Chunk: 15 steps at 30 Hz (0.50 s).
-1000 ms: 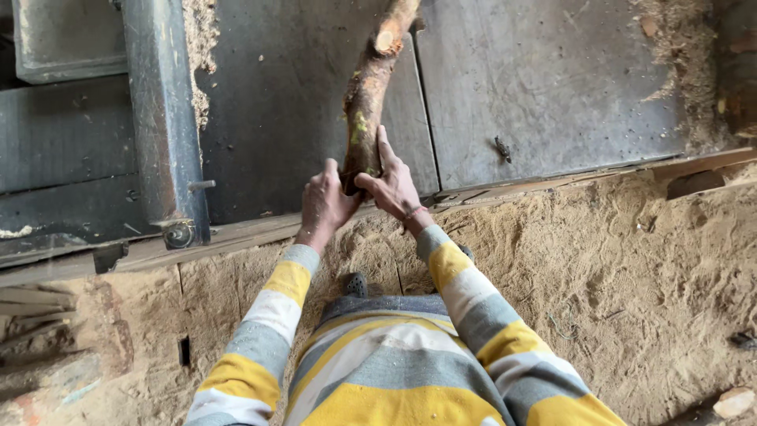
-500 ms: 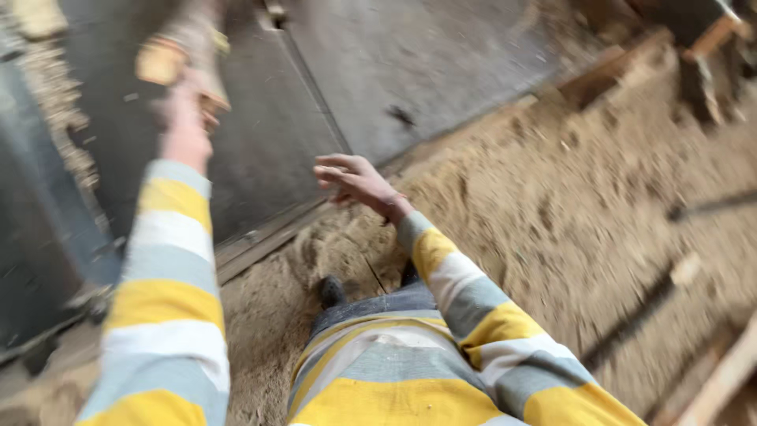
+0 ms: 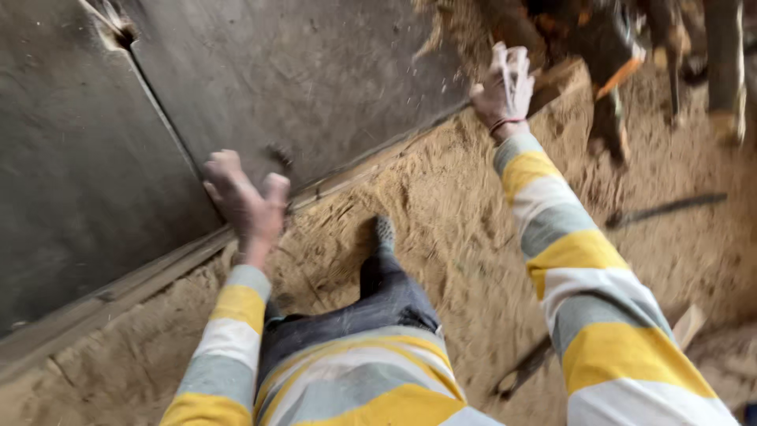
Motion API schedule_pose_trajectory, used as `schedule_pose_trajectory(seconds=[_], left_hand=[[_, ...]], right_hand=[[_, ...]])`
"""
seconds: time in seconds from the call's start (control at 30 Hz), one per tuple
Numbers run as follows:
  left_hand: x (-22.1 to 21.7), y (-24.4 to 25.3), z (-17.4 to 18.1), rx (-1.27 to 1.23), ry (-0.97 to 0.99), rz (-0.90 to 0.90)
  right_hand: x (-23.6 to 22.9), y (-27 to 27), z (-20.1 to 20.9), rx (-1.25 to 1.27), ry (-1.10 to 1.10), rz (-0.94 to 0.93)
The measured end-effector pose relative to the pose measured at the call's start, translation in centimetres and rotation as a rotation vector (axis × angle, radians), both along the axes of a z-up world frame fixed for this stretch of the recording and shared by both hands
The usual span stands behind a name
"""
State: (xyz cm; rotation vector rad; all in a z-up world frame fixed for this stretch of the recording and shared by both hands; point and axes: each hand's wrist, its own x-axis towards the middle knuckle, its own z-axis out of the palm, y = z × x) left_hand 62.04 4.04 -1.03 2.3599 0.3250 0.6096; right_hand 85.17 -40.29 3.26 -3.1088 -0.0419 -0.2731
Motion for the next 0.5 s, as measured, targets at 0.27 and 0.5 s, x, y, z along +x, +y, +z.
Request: schedule_pose_trajectory(seconds=[0.27,0.5], left_hand=[[2.4,-17.3,8.3,-0.253,0.276,-0.641],[-2.0,-17.0,6.9,-0.389,0.516,-0.391]], right_hand=[[10.5,-6.2,-2.6,-0.301,0.103,0.039],[11.4,-4.0,1.6,-0.116,0.375,-0.041]])
